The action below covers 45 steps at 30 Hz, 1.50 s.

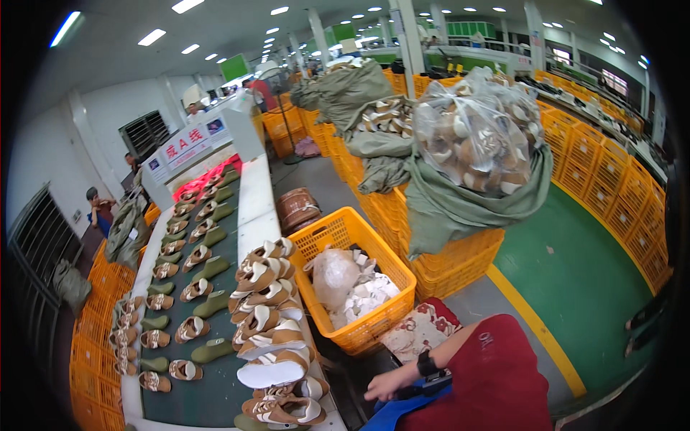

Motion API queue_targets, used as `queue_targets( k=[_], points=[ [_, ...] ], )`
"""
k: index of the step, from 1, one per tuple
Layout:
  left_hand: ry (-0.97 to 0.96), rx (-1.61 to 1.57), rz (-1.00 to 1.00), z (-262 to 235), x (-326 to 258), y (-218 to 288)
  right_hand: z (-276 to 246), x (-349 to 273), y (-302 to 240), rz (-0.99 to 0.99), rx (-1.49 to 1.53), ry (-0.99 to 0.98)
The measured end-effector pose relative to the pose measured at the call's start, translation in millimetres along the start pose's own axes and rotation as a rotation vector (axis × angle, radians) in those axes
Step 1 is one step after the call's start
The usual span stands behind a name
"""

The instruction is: The recorder is assembling and inspecting shoes on a factory production line.

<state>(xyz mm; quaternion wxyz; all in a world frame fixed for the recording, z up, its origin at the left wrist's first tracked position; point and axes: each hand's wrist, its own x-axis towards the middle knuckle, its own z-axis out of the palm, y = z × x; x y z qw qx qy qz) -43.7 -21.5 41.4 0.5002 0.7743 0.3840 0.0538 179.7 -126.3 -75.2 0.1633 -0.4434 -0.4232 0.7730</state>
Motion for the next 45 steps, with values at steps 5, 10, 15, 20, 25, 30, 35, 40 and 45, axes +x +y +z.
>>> queue_targets(
  k=[5, 10, 15, 20, 25, 30, 35, 40, 45],
  points=[
    [0.009, 0.065, -0.017, 0.6, 7.5, 14.1, -36.0, -138.8, -57.3, -0.195, 0.835, 0.193],
    [0.014, 0.136, -0.034, 6.6, -11.6, 17.2, -31.8, -280.3, -86.9, -0.787, 0.931, 0.677],
    [-0.039, 0.210, -0.110, 10.0, -49.1, 14.7, -21.6, -380.5, -126.3, -1.139, 0.717, 0.615],
    [-0.119, 0.303, -0.199, 10.4, -92.7, 35.3, -6.2, -414.2, -165.9, -1.264, 0.436, 0.588],
    [-0.045, 0.269, -0.022, 4.1, -62.4, 78.5, -49.0, -402.1, -193.6, -1.433, 0.397, 0.434],
    [-0.168, 0.131, 0.449, 41.5, 16.3, 116.0, -123.8, -362.7, -174.8, -1.290, 0.678, 0.418],
    [-0.536, 0.173, 0.607, 81.9, 45.2, 119.2, -142.3, -315.9, -94.3, -1.337, 0.528, 0.801],
    [-0.528, 0.178, 0.716, 109.0, 45.5, 103.9, -185.8, -310.4, -49.9, -1.287, 0.814, 1.162],
    [-0.536, 0.096, 0.760, 122.4, 35.3, 85.5, -230.7, -272.9, 42.2, -1.137, 0.913, 1.532]
  ],
)
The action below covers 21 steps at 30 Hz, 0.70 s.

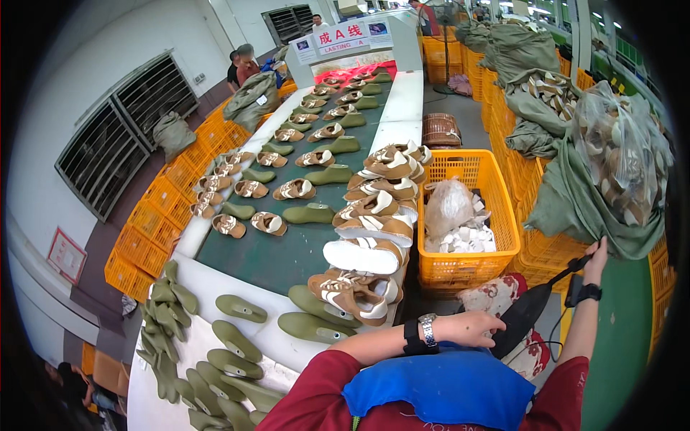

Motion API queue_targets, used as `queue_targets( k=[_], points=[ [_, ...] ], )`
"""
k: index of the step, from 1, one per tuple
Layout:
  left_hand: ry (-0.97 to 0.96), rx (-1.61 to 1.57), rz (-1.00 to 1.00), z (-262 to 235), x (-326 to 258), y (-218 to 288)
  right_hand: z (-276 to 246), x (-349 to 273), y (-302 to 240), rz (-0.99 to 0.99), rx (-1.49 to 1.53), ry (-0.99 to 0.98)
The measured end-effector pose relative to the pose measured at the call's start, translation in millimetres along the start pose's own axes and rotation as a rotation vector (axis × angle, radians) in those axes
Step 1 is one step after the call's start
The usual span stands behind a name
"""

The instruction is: The recorder is assembling and inspecting shoes on a factory production line.

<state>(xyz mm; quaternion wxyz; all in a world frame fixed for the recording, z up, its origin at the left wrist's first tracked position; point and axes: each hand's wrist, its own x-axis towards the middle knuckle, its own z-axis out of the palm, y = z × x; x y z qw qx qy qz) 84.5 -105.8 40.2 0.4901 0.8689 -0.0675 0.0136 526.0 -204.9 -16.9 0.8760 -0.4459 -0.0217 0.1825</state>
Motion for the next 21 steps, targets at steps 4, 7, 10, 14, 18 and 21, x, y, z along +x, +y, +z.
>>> queue_targets(
  k=[4, 7, 10, 14, 18, 21],
  points=[
    [0.009, 0.060, -0.015, -0.9, -13.2, 0.1, -39.0, -18.8, 75.3, -0.031, -0.182, 0.169],
    [0.033, 0.102, -0.030, -1.6, -19.0, 0.6, -71.9, -46.7, 126.2, -0.148, -0.511, 0.174],
    [-0.034, 0.099, -0.066, 0.2, -21.7, 2.3, -105.9, -83.8, 160.2, 0.041, -0.889, 0.039],
    [-0.113, 0.119, -0.060, 3.7, -18.8, 3.8, -132.2, -111.4, 168.4, 0.010, -1.502, -0.451],
    [-0.080, 0.218, -0.045, -1.6, 2.1, 6.5, -47.0, -81.4, 146.9, -0.551, -1.400, -0.389],
    [0.104, 0.129, -0.140, -11.6, 33.1, -4.4, 69.1, -69.4, 115.8, 0.062, -0.224, -0.425]
  ],
)
